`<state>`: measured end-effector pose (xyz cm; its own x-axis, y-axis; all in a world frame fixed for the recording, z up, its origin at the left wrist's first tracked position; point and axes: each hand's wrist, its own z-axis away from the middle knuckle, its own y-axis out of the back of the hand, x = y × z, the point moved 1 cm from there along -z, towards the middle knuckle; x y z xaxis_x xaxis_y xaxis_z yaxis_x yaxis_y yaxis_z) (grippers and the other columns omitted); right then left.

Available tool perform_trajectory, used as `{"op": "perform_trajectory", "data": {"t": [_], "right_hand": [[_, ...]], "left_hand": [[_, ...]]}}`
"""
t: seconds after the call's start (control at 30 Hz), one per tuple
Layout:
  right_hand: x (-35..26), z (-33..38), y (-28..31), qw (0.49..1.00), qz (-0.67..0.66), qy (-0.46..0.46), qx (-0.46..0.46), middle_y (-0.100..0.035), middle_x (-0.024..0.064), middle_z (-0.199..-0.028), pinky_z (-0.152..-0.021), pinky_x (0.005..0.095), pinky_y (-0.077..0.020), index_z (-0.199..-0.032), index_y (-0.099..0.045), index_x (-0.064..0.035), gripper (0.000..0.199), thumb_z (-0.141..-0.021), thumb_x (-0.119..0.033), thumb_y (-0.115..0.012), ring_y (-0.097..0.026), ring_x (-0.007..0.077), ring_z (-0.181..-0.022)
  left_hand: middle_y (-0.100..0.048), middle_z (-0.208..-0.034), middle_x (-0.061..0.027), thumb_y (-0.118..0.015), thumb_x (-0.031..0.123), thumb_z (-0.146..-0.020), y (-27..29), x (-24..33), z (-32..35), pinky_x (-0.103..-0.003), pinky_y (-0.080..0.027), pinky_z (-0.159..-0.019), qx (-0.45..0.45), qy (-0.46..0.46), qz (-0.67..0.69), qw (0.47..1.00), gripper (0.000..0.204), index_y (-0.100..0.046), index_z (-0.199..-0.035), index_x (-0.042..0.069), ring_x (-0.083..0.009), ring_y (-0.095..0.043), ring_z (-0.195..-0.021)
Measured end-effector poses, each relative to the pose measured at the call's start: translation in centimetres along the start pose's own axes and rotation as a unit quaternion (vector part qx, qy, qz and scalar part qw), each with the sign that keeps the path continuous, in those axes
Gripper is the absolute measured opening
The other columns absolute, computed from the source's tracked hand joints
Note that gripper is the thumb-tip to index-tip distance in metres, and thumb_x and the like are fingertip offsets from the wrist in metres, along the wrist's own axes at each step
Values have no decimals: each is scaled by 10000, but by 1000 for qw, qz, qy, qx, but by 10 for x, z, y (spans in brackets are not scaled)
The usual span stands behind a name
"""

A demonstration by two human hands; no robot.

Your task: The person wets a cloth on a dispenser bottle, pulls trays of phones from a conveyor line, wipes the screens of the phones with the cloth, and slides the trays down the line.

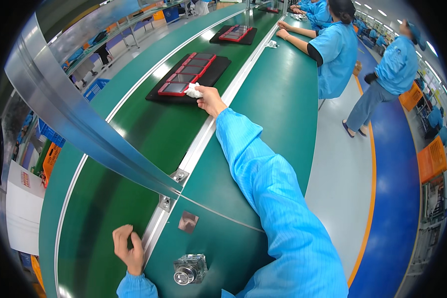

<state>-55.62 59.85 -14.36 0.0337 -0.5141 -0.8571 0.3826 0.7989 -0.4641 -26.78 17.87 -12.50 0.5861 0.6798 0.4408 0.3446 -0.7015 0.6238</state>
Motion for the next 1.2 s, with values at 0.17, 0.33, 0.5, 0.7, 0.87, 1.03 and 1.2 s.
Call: {"op": "perform_trajectory", "data": {"t": [0.17, 0.33, 0.5, 0.7, 0.87, 1.03, 1.2], "right_hand": [[34, 27, -29, 990, -2, -68, -121, -601, 47, -763, -482, 296, -430, -932, -651, -59, 173, -886, -224, -675, -501, 147, -553], [77, 102, -60, 977, -3, -113, -180, -597, 8, -775, -488, 276, -377, -888, -652, -103, 124, -920, -221, -672, -509, 113, -612], [86, 175, -61, 941, 63, -140, -301, -636, -11, -732, -569, 247, -432, -963, -684, -51, 137, -939, -186, -670, -563, 75, -652], [67, 170, -28, 922, -29, -183, -341, -677, 64, -1065, -756, 319, -547, -1173, -614, -33, 246, -994, -201, -607, -653, 154, -847], [52, 187, 23, 946, -82, -122, -290, -656, 165, -1146, -797, 403, -567, -1272, -548, -2, 315, -989, -133, -586, -672, 259, -886], [48, 224, 61, 961, -87, -79, -251, -645, 170, -1166, -794, 410, -564, -1230, -565, 7, 268, -987, -107, -575, -664, 260, -901], [56, 250, 67, 982, 17, 47, -183, -690, 116, -947, -657, 337, -561, -1118, -616, 3, 197, -972, -130, -606, -664, 202, -767]], "left_hand": [[-643, -1107, -157, -612, 82, -945, -56, -10, -39, -320, -543, -797, 9, 330, 347, 878, 276, -621, -1199, -26, -228, -662, -946], [-612, -1190, -193, -541, 318, -1007, -100, -43, -92, -374, -549, -875, 3, 421, 575, 701, 489, -484, -1325, -49, -276, -654, -1033], [-641, -1041, -151, -536, 212, -986, -131, -54, -109, -442, -559, -860, -8, 445, 647, 619, 254, -575, -1057, -29, -268, -645, -957], [-629, -832, -93, -566, 55, -878, -153, -57, -104, -362, -564, -657, 141, 450, 564, 678, 76, -587, -840, -8, -226, -653, -747], [-604, -806, -51, -564, 77, -842, -115, -93, -57, -302, -498, -686, 277, 393, 407, 777, 121, -614, -846, -33, -148, -569, -735], [-543, -847, -1, -536, 76, -905, -33, -98, 23, -260, -429, -704, 309, 347, 264, 845, 144, -579, -954, -52, -97, -479, -777], [-639, -965, -90, -522, 53, -906, 60, -73, 119, -284, -516, -791, 317, 373, 266, 830, 205, -582, -1045, -84, -146, -601, -859]]}}
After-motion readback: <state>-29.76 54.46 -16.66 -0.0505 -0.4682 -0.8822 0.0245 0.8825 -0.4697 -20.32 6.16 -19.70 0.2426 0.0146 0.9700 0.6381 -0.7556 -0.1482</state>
